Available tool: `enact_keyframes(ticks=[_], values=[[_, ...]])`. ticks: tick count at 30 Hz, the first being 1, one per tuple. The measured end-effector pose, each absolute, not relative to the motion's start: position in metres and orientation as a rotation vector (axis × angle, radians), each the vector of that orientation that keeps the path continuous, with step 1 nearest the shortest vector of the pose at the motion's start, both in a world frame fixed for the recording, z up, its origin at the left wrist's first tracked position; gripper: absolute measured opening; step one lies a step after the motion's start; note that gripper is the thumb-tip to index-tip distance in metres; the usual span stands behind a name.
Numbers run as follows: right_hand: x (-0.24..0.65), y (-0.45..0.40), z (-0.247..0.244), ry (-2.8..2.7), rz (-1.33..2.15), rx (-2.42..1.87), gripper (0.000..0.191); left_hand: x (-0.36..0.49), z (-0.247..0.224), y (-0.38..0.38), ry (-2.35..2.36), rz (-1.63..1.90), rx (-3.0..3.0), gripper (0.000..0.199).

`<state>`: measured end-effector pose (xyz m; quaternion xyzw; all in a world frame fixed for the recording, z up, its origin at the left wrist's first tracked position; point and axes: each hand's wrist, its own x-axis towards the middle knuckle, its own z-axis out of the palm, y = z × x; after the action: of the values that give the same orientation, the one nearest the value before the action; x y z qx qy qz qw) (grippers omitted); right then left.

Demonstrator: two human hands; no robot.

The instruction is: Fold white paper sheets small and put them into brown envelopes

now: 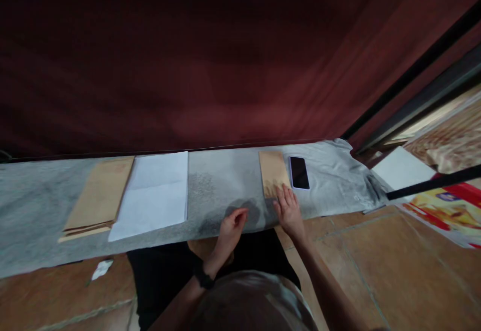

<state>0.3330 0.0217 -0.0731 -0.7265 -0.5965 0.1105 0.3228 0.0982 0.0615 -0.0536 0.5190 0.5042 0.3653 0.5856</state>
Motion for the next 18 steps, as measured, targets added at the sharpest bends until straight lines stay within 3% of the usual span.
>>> enact_keyframes(ticks=[9, 18], values=[[0.332, 0.013, -0.108, -1.902, -0.056, -2.098, 0.055, 0.012, -0.051, 0.081, 1.495, 0.965, 1.926, 0.028], [0.324, 0.019, -0.111, -1.899, -0.142, -2.096, 0.059, -0.069, -0.062, 0.092, 1.977, 0.571, 2.327, 0.066]])
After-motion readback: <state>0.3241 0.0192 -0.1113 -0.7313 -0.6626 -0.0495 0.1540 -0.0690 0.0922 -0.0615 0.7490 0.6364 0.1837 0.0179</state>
